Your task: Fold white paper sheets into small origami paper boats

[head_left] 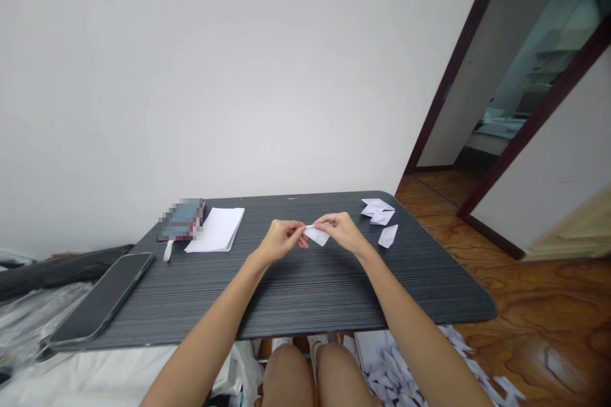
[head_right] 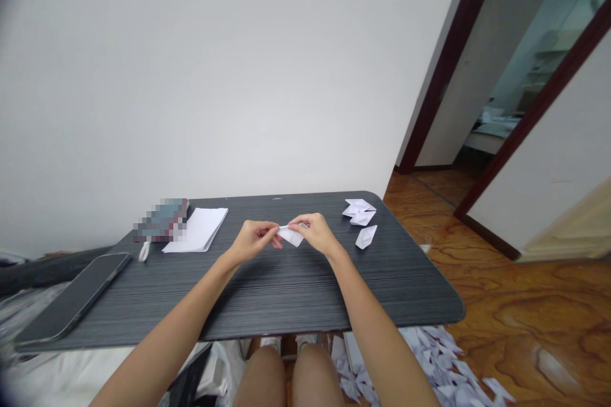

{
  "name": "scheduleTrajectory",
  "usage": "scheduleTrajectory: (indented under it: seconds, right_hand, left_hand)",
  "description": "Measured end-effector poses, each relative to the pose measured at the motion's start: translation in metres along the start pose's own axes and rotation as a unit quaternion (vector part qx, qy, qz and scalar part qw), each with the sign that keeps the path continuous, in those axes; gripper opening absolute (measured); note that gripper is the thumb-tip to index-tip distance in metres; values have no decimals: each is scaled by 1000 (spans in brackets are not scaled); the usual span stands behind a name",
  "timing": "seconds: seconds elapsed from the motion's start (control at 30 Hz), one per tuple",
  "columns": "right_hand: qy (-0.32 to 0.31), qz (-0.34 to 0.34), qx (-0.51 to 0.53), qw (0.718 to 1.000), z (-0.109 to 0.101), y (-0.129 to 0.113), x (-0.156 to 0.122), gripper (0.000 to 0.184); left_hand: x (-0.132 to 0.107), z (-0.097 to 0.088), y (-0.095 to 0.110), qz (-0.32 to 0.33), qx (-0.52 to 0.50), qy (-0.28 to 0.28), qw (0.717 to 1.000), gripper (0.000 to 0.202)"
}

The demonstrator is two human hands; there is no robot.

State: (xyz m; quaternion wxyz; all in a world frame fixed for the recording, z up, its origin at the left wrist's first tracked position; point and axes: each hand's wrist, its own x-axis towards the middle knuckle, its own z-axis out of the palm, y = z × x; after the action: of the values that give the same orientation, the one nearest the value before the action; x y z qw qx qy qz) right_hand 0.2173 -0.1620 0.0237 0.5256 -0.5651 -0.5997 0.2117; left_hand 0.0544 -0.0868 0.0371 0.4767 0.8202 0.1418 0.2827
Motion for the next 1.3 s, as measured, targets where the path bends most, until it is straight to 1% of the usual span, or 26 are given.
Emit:
scheduleTrajectory:
  seconds: [0.1,0.17,0.33,0.47,0.57,0.63,0.73,0.8,0.87,0.97,1.03,1.1,1.2,1.3]
  right_hand:
    - [-1,-2,1,1000,1,3,1,19]
    - [-7,-3,8,1000,1,3,1,19]
    - [-18,-1,54,998,0,1,1,22]
    - [-8,34,119,992,2,-1,2,24]
    - [-3,50,163,985,7,-2,2,26]
    - [-7,52,178,983,10,-2,2,28]
    - [-1,29,189,982,13,-3,2,29]
    - [13,14,193,981,14,-3,2,28]
    - [24,16,202,979,16,-3,3,28]
    - [10,53,228,972,19,-3,2,31]
    - [-22,90,259,961,20,-4,0,32]
    - [-56,114,302,945,22,-4,-2,29]
    - [-82,125,363,920,23,-5,-3,28]
    - [-85,136,371,915,22,-2,-2,30]
  left_hand:
    - [0,0,-1,0,6,-1,1000,29]
    - [0,-1,-3,-9,-12,-1,1000,29]
    - [2,-6,-4,-42,-126,-7,991,34]
    - [4,-7,-2,-32,-181,-17,983,37]
    - [6,-7,-2,-22,-167,-6,986,36]
    - [7,-6,-4,-19,-138,23,990,32]
    - [8,-5,-7,-13,-107,78,991,26]
    - [8,-5,-9,-10,-101,98,990,24]
    - [9,-5,-10,-8,-99,108,989,23]
    - [9,-4,-11,3,-95,114,989,21]
    - [9,-4,-11,15,-92,115,989,20]
    - [9,-3,-11,20,-96,109,989,21]
    - [9,-1,-12,8,-109,86,990,22]
    - [10,0,-15,2,-109,77,991,22]
